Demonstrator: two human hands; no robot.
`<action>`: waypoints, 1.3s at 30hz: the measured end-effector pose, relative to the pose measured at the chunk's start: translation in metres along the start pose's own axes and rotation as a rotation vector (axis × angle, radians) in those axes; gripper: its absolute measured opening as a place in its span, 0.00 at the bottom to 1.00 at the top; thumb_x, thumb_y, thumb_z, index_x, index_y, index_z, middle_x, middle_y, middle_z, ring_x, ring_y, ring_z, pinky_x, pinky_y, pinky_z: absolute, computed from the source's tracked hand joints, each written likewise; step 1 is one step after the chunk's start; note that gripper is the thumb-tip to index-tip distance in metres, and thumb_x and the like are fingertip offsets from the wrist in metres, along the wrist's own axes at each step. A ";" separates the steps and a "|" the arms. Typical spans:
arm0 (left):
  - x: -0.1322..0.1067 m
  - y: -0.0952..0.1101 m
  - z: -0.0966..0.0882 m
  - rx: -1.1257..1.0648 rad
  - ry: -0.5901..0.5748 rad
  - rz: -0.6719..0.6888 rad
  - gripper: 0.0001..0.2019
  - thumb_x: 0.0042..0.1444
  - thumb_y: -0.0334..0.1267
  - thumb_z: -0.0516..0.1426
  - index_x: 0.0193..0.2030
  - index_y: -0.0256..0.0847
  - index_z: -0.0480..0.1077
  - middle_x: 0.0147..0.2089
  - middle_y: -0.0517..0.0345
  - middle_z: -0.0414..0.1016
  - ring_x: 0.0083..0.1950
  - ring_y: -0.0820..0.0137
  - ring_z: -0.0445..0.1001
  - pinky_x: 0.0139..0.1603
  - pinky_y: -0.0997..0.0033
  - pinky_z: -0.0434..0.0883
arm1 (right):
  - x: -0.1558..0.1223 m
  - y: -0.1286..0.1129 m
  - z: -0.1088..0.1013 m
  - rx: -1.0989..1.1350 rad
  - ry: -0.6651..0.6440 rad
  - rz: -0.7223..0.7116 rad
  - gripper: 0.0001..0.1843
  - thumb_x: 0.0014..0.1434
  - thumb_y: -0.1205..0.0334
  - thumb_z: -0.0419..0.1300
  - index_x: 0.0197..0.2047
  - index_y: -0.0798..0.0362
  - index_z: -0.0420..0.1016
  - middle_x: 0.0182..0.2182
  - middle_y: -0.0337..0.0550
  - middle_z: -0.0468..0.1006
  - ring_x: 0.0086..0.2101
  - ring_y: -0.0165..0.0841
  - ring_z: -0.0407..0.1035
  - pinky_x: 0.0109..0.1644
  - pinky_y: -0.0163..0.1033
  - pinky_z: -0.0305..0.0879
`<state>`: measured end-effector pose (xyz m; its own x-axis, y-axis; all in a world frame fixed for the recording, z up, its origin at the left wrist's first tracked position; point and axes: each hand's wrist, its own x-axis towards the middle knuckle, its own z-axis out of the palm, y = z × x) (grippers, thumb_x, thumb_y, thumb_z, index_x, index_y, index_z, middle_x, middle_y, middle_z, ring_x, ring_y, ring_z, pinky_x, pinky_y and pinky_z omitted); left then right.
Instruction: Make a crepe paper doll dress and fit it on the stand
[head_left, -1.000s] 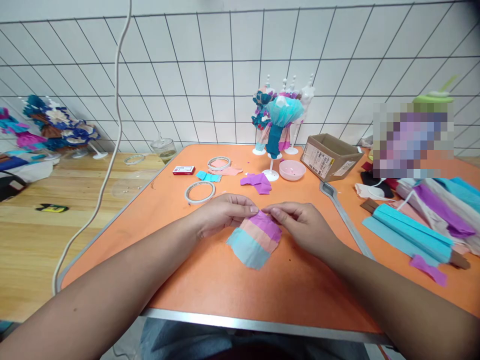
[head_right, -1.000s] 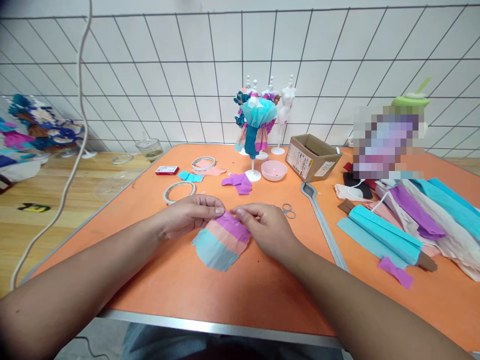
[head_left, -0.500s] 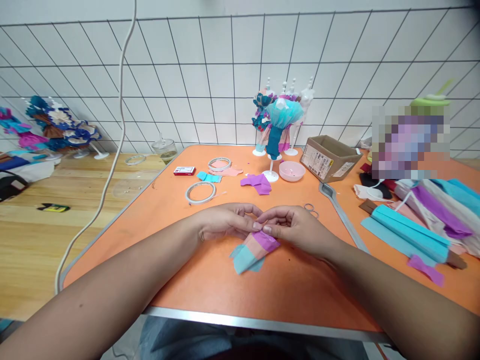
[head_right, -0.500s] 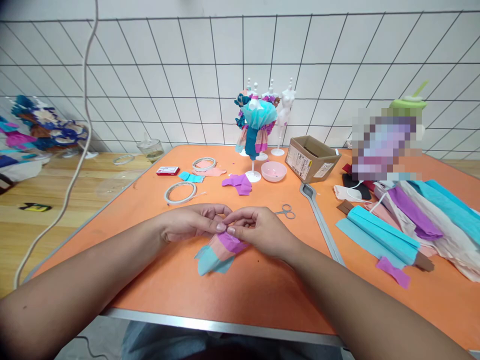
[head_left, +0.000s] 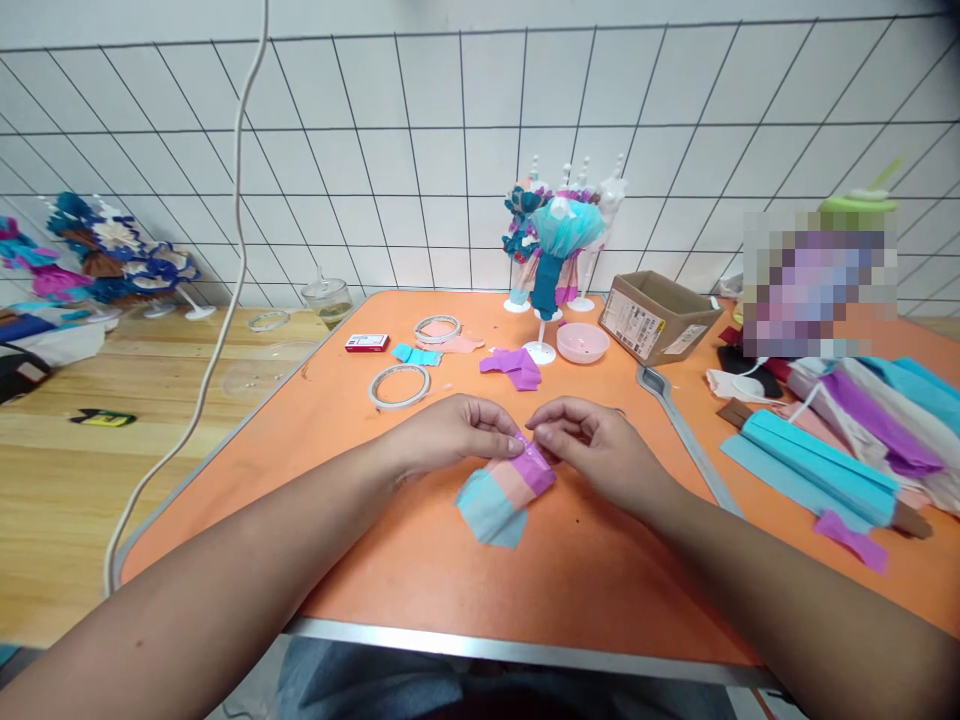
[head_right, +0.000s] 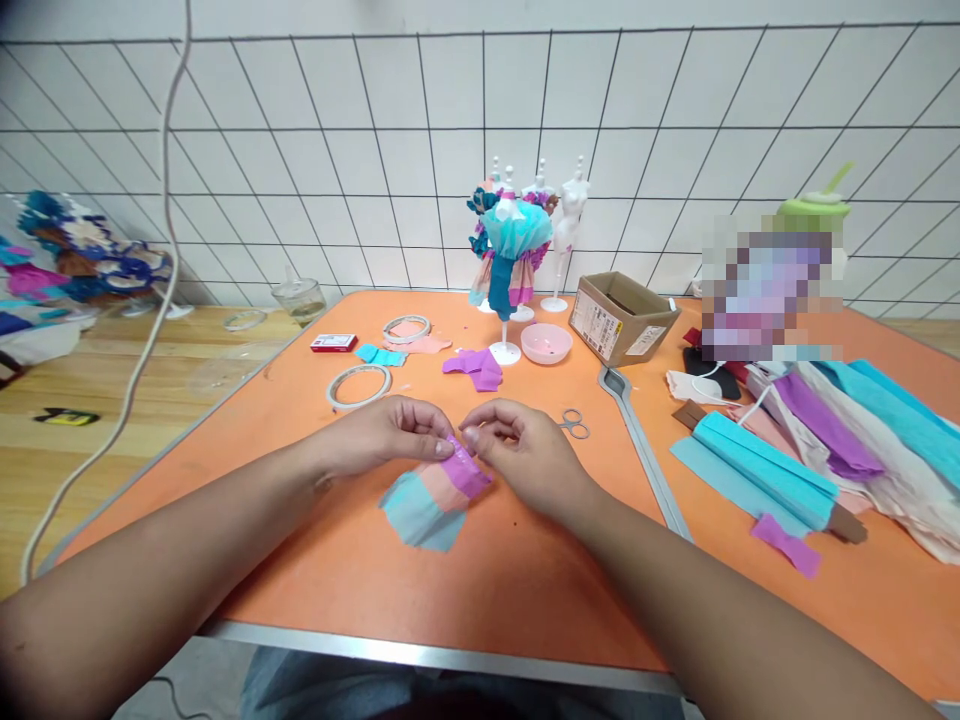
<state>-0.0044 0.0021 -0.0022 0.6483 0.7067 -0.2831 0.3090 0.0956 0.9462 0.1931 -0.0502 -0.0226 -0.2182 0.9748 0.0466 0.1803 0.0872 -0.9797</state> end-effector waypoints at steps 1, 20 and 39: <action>0.000 0.000 0.000 0.000 0.012 0.009 0.10 0.46 0.39 0.64 0.34 0.36 0.75 0.32 0.59 0.76 0.35 0.73 0.72 0.42 0.72 0.68 | 0.000 0.000 0.000 0.032 0.001 -0.006 0.13 0.59 0.52 0.56 0.39 0.53 0.72 0.32 0.42 0.77 0.33 0.31 0.71 0.39 0.37 0.68; -0.005 0.003 0.005 0.221 0.163 0.170 0.09 0.54 0.41 0.58 0.37 0.38 0.71 0.33 0.58 0.75 0.33 0.74 0.71 0.31 0.77 0.65 | -0.001 -0.001 -0.001 -0.108 0.033 -0.070 0.06 0.53 0.59 0.63 0.33 0.52 0.77 0.32 0.41 0.79 0.35 0.32 0.72 0.41 0.37 0.67; -0.008 0.009 0.016 0.416 0.247 0.335 0.08 0.54 0.40 0.58 0.34 0.38 0.74 0.34 0.58 0.77 0.34 0.73 0.74 0.39 0.74 0.71 | -0.001 -0.002 0.005 -0.111 0.112 -0.050 0.08 0.52 0.59 0.63 0.32 0.54 0.73 0.28 0.41 0.75 0.30 0.30 0.70 0.35 0.36 0.67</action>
<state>0.0040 -0.0138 0.0058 0.5916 0.7983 0.1131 0.3944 -0.4089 0.8229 0.1881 -0.0520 -0.0221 -0.1229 0.9849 0.1223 0.2777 0.1524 -0.9485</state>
